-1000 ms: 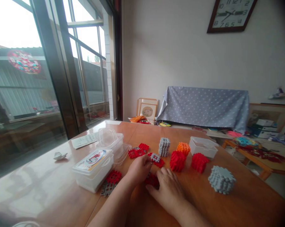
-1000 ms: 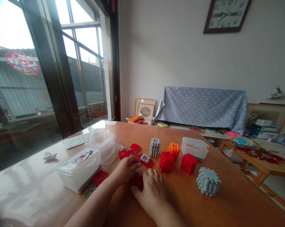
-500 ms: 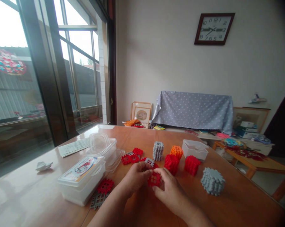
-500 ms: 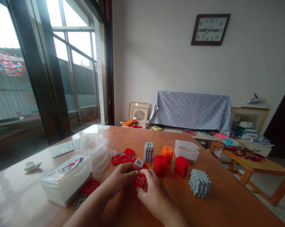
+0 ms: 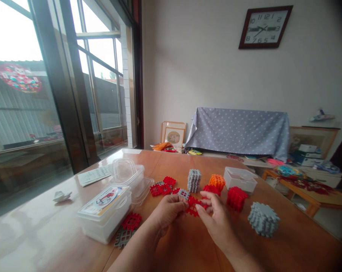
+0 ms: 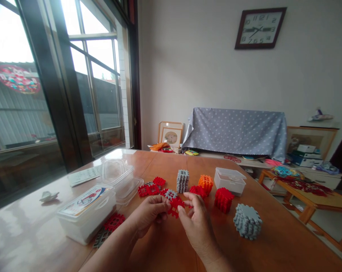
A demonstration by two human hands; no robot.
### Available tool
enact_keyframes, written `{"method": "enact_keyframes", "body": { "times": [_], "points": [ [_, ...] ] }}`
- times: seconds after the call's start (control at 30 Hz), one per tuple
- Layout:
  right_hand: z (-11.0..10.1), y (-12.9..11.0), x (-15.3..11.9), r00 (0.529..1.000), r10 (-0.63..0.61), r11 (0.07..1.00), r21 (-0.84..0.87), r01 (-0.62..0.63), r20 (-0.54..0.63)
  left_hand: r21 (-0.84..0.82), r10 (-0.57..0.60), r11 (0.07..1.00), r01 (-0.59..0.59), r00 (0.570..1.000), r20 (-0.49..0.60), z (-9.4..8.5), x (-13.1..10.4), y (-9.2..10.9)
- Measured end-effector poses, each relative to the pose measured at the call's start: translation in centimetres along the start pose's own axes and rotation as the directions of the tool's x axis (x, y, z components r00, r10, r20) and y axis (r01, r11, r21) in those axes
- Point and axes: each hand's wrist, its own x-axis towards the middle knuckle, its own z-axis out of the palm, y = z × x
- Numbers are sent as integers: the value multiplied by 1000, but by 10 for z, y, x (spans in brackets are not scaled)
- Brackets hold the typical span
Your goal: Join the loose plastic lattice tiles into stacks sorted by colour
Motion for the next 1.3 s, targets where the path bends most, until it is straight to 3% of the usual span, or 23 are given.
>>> {"method": "enact_keyframes", "body": {
  "times": [0.2,0.37,0.63,1.07,1.3],
  "points": [
    [0,-3,-2,998,-59,989,-141,53,-39,-168,-18,986,6,997,-69,0,6,-3],
    [2,-9,-5,996,-85,967,-243,79,-12,-181,-51,983,38,996,-69,3,4,-1],
    [5,-17,-7,996,-78,907,-418,51,-49,-207,8,978,-14,999,-31,5,9,-9],
    [2,-16,-6,991,-120,877,-473,83,-50,-258,12,966,-6,1000,21,5,6,-6],
    [2,-12,-5,988,-151,880,-458,127,-16,-273,15,962,-22,1000,-26,4,8,-7]
  ]
}}
